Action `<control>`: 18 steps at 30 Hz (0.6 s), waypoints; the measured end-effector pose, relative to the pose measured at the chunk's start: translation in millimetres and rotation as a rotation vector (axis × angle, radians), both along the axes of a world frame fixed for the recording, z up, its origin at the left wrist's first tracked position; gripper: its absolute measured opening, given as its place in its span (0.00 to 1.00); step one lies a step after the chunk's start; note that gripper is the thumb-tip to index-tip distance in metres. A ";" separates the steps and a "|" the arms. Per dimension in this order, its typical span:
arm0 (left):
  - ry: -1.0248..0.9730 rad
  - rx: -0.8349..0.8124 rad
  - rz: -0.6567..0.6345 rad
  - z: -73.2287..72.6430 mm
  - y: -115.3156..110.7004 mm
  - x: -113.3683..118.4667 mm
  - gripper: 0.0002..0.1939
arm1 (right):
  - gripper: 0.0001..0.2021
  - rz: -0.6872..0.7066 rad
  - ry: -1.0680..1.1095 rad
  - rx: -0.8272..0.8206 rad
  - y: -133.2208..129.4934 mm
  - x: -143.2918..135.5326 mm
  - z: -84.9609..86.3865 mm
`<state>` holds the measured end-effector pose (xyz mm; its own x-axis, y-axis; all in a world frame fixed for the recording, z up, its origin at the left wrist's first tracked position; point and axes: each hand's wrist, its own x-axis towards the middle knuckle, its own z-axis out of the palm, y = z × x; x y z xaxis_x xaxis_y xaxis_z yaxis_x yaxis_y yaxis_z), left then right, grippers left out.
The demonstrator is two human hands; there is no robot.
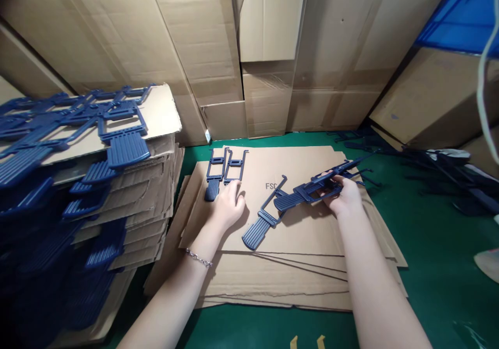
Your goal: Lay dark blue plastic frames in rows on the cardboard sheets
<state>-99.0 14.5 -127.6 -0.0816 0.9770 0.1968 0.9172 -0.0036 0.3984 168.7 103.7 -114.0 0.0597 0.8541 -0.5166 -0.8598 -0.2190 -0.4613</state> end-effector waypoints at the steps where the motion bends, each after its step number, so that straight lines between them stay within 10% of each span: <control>1: -0.005 -0.005 -0.025 -0.5 0.1 0.9 0.21 | 0.08 0.003 -0.009 -0.002 0.1 0.0 0.0; 11: 0.132 0.001 -0.151 1.0 -3.6 9.5 0.20 | 0.08 0.010 -0.086 -0.020 -2.3 0.6 5.9; 18: 0.110 -0.042 -0.503 24.6 -29.3 38.5 0.17 | 0.08 -0.033 -0.106 -0.023 -2.8 13.7 11.6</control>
